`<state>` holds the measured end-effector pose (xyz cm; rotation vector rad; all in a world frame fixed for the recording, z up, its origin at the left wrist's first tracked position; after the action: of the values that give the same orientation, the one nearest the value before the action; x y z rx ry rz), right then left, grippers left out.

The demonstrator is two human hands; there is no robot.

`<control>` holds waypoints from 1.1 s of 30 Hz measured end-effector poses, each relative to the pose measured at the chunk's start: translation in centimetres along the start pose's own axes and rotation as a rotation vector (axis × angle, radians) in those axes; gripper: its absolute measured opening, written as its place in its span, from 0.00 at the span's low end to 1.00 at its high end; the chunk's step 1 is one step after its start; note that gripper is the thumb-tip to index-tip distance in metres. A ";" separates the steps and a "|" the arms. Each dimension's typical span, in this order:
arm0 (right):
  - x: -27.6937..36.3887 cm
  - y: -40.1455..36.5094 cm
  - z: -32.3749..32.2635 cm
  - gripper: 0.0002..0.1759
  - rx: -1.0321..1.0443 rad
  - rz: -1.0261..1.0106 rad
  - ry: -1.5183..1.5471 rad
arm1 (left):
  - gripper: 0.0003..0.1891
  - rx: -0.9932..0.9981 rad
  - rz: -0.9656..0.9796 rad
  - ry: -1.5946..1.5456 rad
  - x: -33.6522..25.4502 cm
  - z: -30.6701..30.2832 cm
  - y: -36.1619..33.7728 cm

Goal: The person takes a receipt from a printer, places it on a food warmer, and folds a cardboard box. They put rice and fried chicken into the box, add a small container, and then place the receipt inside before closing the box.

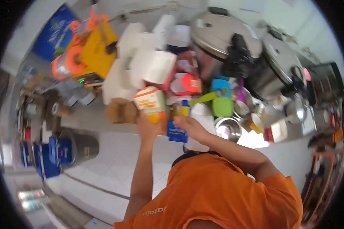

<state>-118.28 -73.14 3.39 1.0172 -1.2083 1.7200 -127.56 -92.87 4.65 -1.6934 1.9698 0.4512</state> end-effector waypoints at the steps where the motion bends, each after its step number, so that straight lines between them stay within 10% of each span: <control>1: -0.2 -2.6 -0.7 0.26 0.041 -0.040 -0.097 | 0.42 -0.075 0.069 -0.108 -0.5 -0.5 -0.9; 6: 1.4 -16.3 -8.7 0.21 -0.319 -0.069 -0.407 | 0.28 -0.413 0.356 0.076 -1.7 -1.7 -3.8; 12: 0.3 -28.9 -21.9 0.18 -1.024 0.035 -1.173 | 0.25 -0.377 0.203 0.203 -4.9 -2.1 -6.3; 16: -3.4 -31.0 -27.0 0.16 -1.107 0.088 -1.462 | 0.21 -0.615 0.357 0.220 -11.2 -1.7 -8.8; 18: -8.8 -29.9 -30.1 0.18 -0.693 0.394 -1.531 | 0.19 -0.648 0.465 0.105 -15.7 -0.6 -9.8; 19: -9.3 -30.5 -30.5 0.16 -0.605 0.523 -1.460 | 0.18 -0.318 0.474 -0.188 -18.7 2.5 -8.3; 25: -8.6 -34.7 -32.7 0.19 -0.640 0.391 -1.452 | 0.33 0.512 0.875 -0.647 -50.3 16.9 -11.8; 27: -3.1 -37.6 -31.3 0.25 -0.627 0.154 -1.363 | 0.39 0.204 1.058 -0.471 -58.6 19.9 -11.5; 33: 6.1 -48.7 -34.9 0.23 -0.484 -0.231 -1.038 | 0.44 0.278 0.762 -0.580 -69.1 25.5 -8.4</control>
<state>-81.99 -27.07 17.16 1.7025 -1.8979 0.5892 -108.36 -23.80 23.55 -0.5027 2.0216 0.7778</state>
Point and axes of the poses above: each hand's wrist, its own y-axis towards the middle knuckle, its own z-axis out of the palm, x = y × z, the point moved 9 cm from there along y, towards the middle knuckle, and after that the axes turned 12 degrees about x, right-handed, at the moved point
